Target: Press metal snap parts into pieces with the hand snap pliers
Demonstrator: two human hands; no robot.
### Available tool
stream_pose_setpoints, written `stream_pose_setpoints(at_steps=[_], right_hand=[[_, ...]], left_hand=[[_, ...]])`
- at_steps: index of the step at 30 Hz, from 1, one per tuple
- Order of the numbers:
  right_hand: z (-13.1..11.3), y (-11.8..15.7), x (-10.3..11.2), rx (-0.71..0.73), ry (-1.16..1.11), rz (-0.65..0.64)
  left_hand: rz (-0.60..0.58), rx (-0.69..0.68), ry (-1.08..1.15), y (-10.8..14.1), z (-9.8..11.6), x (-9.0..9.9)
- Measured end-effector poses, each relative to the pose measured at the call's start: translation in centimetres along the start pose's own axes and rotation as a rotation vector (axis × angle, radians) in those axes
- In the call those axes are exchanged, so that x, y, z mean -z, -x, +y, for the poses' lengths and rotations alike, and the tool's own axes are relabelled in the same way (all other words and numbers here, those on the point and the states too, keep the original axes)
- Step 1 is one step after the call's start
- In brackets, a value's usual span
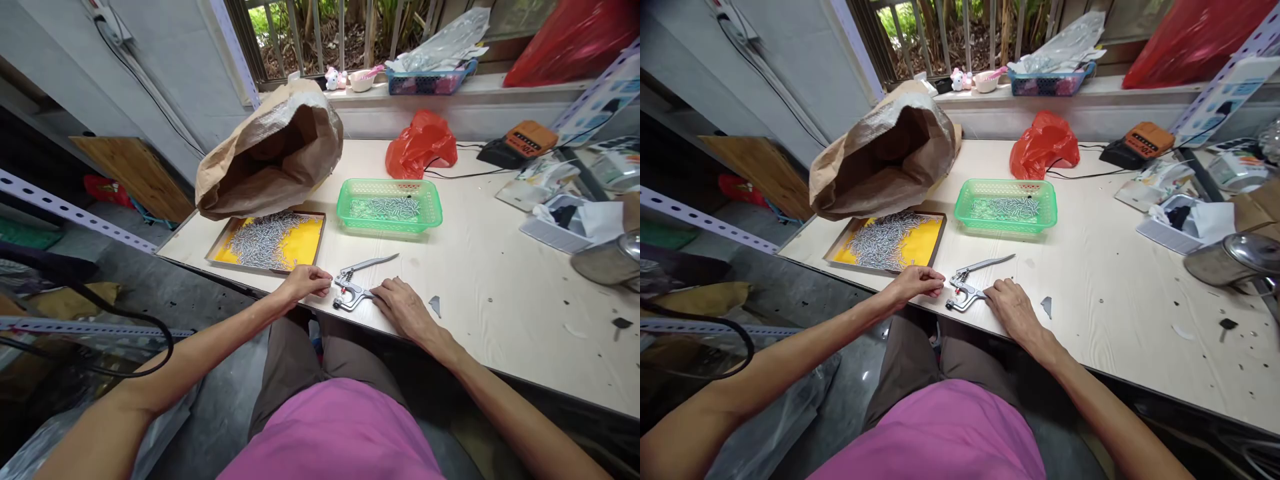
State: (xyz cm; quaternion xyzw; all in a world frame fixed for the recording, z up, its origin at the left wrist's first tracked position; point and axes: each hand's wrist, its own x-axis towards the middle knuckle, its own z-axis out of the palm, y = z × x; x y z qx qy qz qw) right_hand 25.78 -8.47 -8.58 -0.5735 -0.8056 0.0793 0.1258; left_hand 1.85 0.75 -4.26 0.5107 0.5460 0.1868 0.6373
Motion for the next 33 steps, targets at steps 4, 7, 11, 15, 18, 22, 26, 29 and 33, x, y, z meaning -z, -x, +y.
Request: stream_pose_setpoints(at_steps=[4,7,11,15,18,22,26,29,33], right_hand=[[-0.3,-0.1,0.5,-0.022,0.026,-0.033],[-0.4,-0.2,0.7,-0.038,0.030,-0.048],[-0.4,-0.2,0.7,-0.051,0.006,-0.060],[-0.5,-0.3,0.8,-0.069,-0.019,-0.085],[-0.8,-0.3,1.1,-0.085,-0.014,-0.105],[-0.7,-0.2,1.6,-0.101,-0.002,-0.139],[1.1,-1.1,2.1,-0.039,0.000,-0.132],[2.6,-2.6,2.4,-0.051,0.082,-0.185],[3.5,-4.0,2.6,-0.011,0.088,-0.215]], left_hand=[[0.016,0.062,-0.086,-0.5,-1.2,-1.9],[0.023,0.120,-0.163,-0.9,-1.6,-2.4],[0.035,0.130,-0.225,-0.8,-1.3,-2.9],[0.011,0.191,-0.322,-0.7,-0.1,-3.2],[-0.033,0.231,-0.419,-0.8,0.7,-3.2],[-0.063,0.278,-0.497,-0.8,1.2,-3.2],[-0.060,0.295,-0.484,-0.7,1.2,-3.1],[-0.061,0.282,-0.487,-0.6,1.0,-3.1],[-0.052,0.272,-0.483,-0.5,0.8,-3.2]])
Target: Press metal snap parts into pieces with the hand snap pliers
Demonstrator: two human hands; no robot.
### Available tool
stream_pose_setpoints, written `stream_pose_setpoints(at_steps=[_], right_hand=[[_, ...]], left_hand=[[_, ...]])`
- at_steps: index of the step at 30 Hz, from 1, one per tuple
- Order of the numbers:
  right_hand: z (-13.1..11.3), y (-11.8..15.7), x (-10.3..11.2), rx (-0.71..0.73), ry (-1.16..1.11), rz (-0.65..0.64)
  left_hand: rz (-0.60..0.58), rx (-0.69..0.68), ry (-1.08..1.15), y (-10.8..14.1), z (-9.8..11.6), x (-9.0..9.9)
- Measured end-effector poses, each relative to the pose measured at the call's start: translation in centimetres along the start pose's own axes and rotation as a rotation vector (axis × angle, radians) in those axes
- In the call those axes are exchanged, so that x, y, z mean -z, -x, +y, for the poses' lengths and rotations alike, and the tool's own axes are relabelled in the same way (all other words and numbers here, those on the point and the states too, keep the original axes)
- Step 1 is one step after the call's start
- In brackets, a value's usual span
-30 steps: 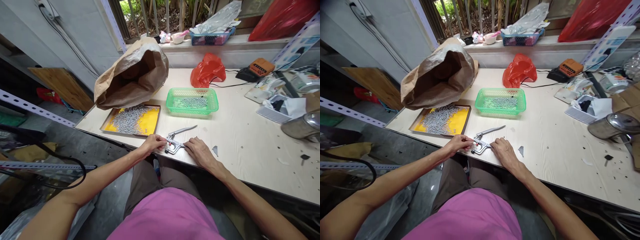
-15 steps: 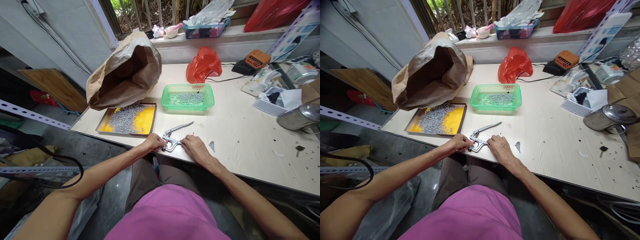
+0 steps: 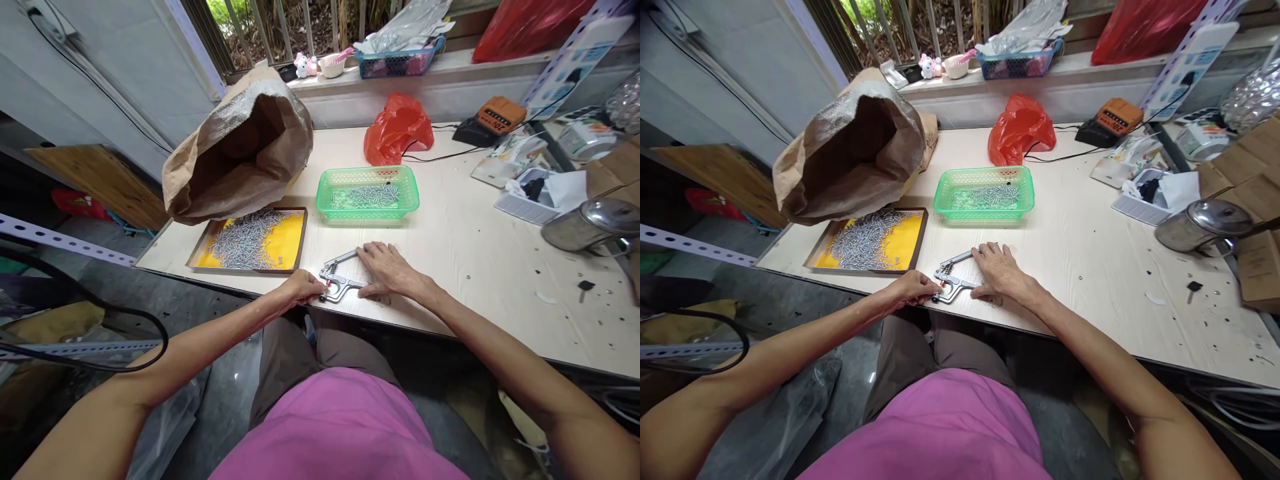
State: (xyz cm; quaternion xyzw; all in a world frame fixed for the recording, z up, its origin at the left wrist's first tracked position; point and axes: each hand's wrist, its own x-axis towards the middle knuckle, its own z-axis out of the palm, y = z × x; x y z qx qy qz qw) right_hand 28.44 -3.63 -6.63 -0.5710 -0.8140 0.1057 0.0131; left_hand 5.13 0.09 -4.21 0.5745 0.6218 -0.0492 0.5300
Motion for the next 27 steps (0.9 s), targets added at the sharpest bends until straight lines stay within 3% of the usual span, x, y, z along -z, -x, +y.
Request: stream_pose_setpoints(at_steps=[7,10,12,15,17,19,22,27], right_hand=[[-0.5,0.1,0.3,-0.041,0.023,0.028],[-0.8,0.3,0.2,-0.055,0.016,0.015],[-1.0,0.4,-0.1,-0.056,0.001,0.018],[-1.1,0.6,-0.7,-0.053,-0.013,0.042],[-1.1,0.7,-0.8,-0.050,-0.013,0.054],[-1.0,0.8,-0.6,-0.036,-0.012,0.049],[-0.6,1.4,0.1,-0.043,-0.005,0.006],[-0.3,2.6,0.4,-0.038,0.067,-0.006]], left_hand=[[0.011,-0.032,-0.015,0.0,-0.4,-0.1],[0.089,-0.104,-0.181,0.4,-1.0,-0.5],[0.270,-0.264,-0.385,0.7,-1.2,-1.2],[0.472,-0.640,-0.661,0.5,-0.6,-2.4],[0.433,-0.861,-0.769,-0.5,0.3,-3.0],[0.336,-0.990,-0.833,-1.8,1.4,-3.3],[0.213,-1.025,-0.926,-3.4,2.7,-3.1],[0.186,-1.020,-1.034,-3.4,3.3,-2.8]])
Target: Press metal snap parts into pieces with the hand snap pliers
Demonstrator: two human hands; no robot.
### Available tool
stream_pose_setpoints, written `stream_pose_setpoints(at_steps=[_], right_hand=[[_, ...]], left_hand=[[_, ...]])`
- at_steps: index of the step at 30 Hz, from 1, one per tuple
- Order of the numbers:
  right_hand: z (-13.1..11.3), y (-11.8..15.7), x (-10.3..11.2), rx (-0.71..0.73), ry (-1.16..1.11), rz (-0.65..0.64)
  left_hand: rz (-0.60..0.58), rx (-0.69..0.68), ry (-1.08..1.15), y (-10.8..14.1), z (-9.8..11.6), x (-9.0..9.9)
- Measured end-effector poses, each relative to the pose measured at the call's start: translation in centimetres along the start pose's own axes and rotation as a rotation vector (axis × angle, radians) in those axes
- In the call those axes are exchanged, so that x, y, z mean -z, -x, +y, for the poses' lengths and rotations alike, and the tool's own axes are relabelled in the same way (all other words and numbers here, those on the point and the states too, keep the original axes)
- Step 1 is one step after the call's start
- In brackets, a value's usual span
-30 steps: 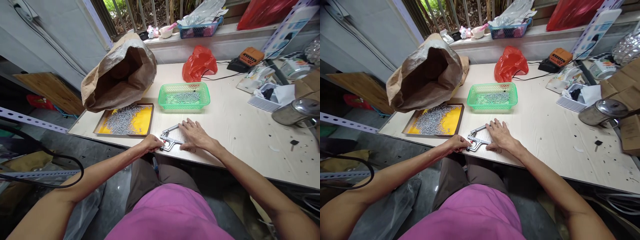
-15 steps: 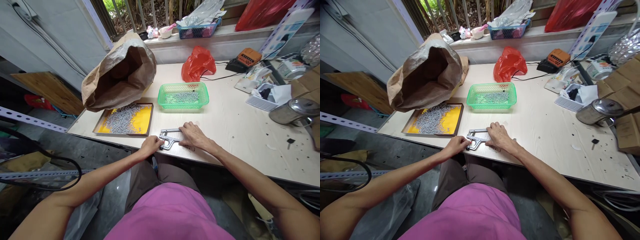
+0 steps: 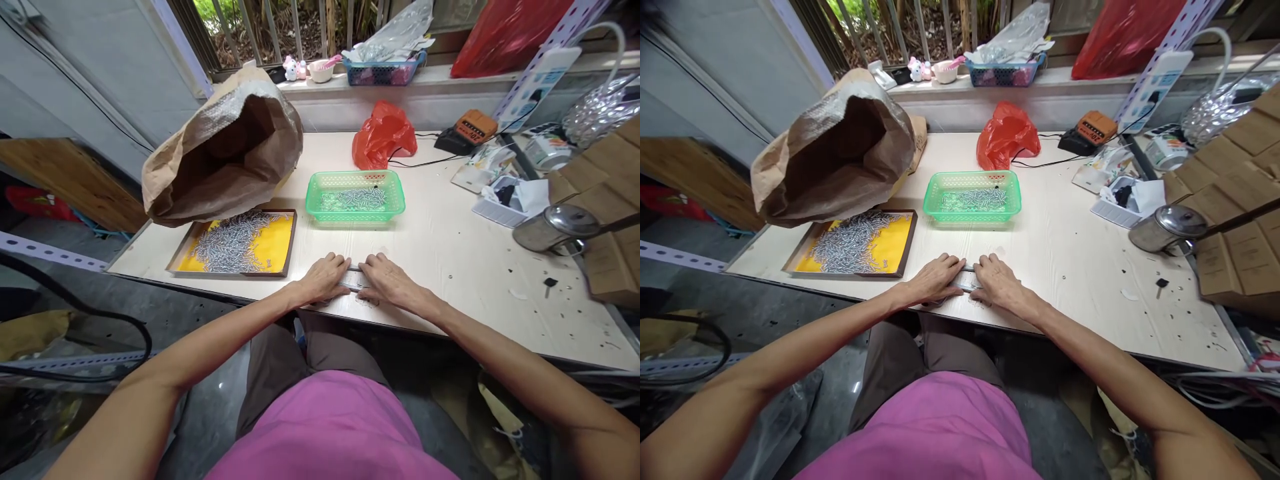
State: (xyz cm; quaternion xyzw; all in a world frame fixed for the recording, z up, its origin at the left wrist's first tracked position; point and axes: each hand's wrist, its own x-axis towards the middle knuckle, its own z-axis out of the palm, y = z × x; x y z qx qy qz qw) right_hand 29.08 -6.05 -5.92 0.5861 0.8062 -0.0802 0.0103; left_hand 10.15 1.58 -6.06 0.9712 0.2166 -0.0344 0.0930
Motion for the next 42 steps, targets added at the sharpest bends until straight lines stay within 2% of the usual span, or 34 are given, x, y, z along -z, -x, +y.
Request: stream_pose_setpoints(at_steps=[5,10,13,16,20,24,26,29,31,33,35,37,40,42], right_hand=[[-0.8,0.1,-0.7,0.009,0.005,0.043],[-0.6,-0.6,0.1,-0.021,0.020,0.016],[1.0,-1.1,0.5,0.049,0.018,0.016],[2.9,-1.8,0.4,0.131,-0.086,-0.040],[4.3,-3.2,0.2,0.005,-0.118,0.068],[3.1,-5.0,1.1,-0.135,-0.030,0.150],[1.2,-5.8,1.7,-0.048,0.004,0.171],[-3.0,-6.8,1.9,0.327,0.000,0.122],[-5.6,-7.3,1.5,0.502,0.031,0.070],[-7.3,-7.7,0.9,0.582,0.091,0.059],[-7.8,-8.1,0.1,0.625,0.121,0.077],[-7.8,-8.3,-0.7,0.650,0.085,0.118],[-7.7,-8.3,-1.8,0.655,0.006,0.198],[-7.9,-8.4,-2.3,0.656,-0.033,0.257]], left_hand=[[0.005,0.057,0.052,-0.2,0.8,0.2],[0.030,0.121,0.052,-0.6,0.9,0.1],[0.138,0.150,0.058,0.3,1.7,-0.9],[0.261,0.115,0.080,1.8,3.5,-2.7],[0.283,0.042,0.112,2.9,6.0,-4.9],[0.285,0.054,0.105,2.7,6.5,-5.6],[0.310,0.053,0.102,2.5,6.5,-5.7],[0.360,0.029,0.115,3.1,7.0,-5.5],[0.368,-0.063,0.128,4.7,7.6,-4.9],[0.366,-0.162,0.132,6.9,7.9,-3.9],[0.389,-0.145,0.109,9.4,7.2,-2.5],[0.446,0.053,0.046,11.4,5.0,-0.9],[0.493,0.481,-0.082,13.1,-0.4,1.2],[0.402,0.592,-0.135,13.2,-4.4,2.1]])
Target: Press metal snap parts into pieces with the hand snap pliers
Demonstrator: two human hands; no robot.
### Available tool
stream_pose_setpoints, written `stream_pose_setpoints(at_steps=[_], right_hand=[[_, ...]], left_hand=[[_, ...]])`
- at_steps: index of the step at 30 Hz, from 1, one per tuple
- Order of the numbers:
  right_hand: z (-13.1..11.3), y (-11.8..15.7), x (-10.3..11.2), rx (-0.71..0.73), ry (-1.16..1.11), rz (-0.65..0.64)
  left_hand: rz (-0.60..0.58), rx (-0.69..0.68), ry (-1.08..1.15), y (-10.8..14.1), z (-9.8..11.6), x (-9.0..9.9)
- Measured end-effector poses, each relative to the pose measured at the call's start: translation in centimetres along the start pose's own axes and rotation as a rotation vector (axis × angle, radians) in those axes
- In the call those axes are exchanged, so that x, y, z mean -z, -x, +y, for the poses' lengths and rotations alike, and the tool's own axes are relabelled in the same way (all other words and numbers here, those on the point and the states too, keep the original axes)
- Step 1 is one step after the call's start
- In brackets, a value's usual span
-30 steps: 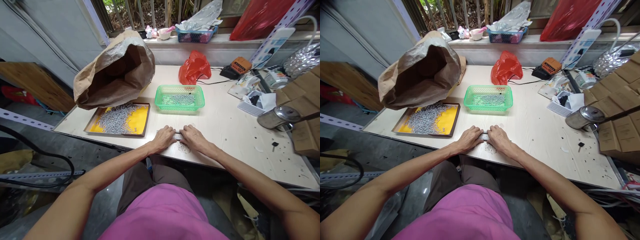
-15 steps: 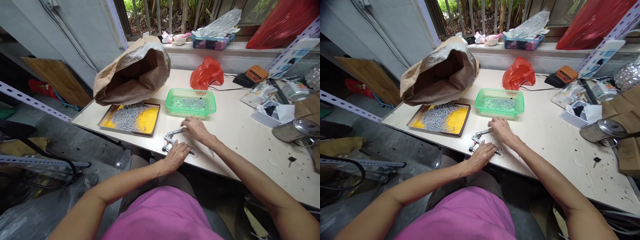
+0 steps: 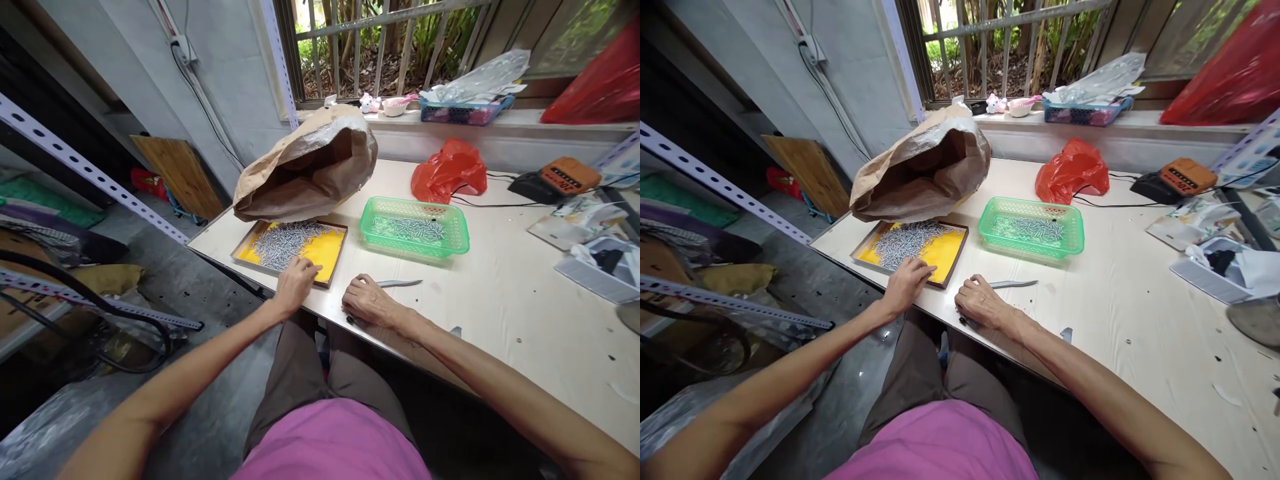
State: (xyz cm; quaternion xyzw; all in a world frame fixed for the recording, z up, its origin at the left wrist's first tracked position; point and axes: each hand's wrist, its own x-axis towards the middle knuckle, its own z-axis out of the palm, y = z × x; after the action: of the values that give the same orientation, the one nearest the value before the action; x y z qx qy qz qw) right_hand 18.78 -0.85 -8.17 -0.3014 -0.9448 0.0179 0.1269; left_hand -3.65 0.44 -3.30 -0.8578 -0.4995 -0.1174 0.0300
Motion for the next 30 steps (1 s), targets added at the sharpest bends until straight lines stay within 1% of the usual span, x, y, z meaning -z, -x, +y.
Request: stream_pose_setpoints(at_steps=[1,3,5,7,8,10,12,13,15,17,18,19,21,23,26,30], right_hand=[[0.0,-0.1,0.0,-0.004,-0.009,0.044],[0.7,-0.3,0.7,-0.049,-0.034,0.174],[2.5,-0.4,2.5,-0.155,-0.048,0.345],[5.3,-0.1,5.1,-0.313,-0.034,0.498],[6.8,0.1,6.5,-0.399,-0.010,0.549],[9.4,0.5,8.8,-0.595,0.063,0.612],[10.6,0.5,9.9,-0.716,0.041,0.640],[10.6,0.1,9.9,-0.732,-0.030,0.633],[9.3,-1.3,8.8,-0.696,-0.265,0.567],[7.1,-3.4,6.8,-0.638,-0.506,0.471],[6.0,-4.6,5.6,-0.609,-0.591,0.437],[5.0,-5.7,4.5,-0.579,-0.657,0.422],[3.7,-7.6,2.7,-0.544,-0.748,0.458],[3.3,-9.0,1.4,-0.544,-0.822,0.516],[3.1,-9.9,1.0,-0.548,-0.883,0.537],[2.9,-10.1,1.7,-0.541,-0.865,0.536]], left_hand=[[-0.066,-0.021,-0.031,-1.1,-1.4,-0.2],[-0.199,-0.122,-0.061,-2.9,-3.5,-0.7],[-0.291,-0.235,-0.056,-4.2,-4.6,-1.1],[-0.332,-0.299,-0.011,-5.0,-4.9,-1.2],[-0.332,-0.292,0.039,-5.3,-4.8,-1.1],[-0.293,-0.214,0.166,-5.7,-4.4,-0.9],[-0.239,-0.119,0.269,-5.9,-3.8,-0.7],[-0.216,-0.084,0.300,-6.0,-3.5,-0.6],[-0.194,-0.028,0.331,-6.1,-2.9,-0.5],[-0.153,0.067,0.392,-6.1,-2.2,-0.4],[-0.099,0.150,0.451,-6.1,-1.8,-0.4],[-0.043,0.201,0.508,-6.1,-1.4,-0.4],[0.027,0.275,0.597,-6.1,-0.7,-0.3],[0.054,0.348,0.679,-6.0,-0.3,-0.1],[0.037,0.471,0.847,-5.6,0.0,0.7],[-0.052,0.563,1.134,-5.3,-0.6,1.5]])
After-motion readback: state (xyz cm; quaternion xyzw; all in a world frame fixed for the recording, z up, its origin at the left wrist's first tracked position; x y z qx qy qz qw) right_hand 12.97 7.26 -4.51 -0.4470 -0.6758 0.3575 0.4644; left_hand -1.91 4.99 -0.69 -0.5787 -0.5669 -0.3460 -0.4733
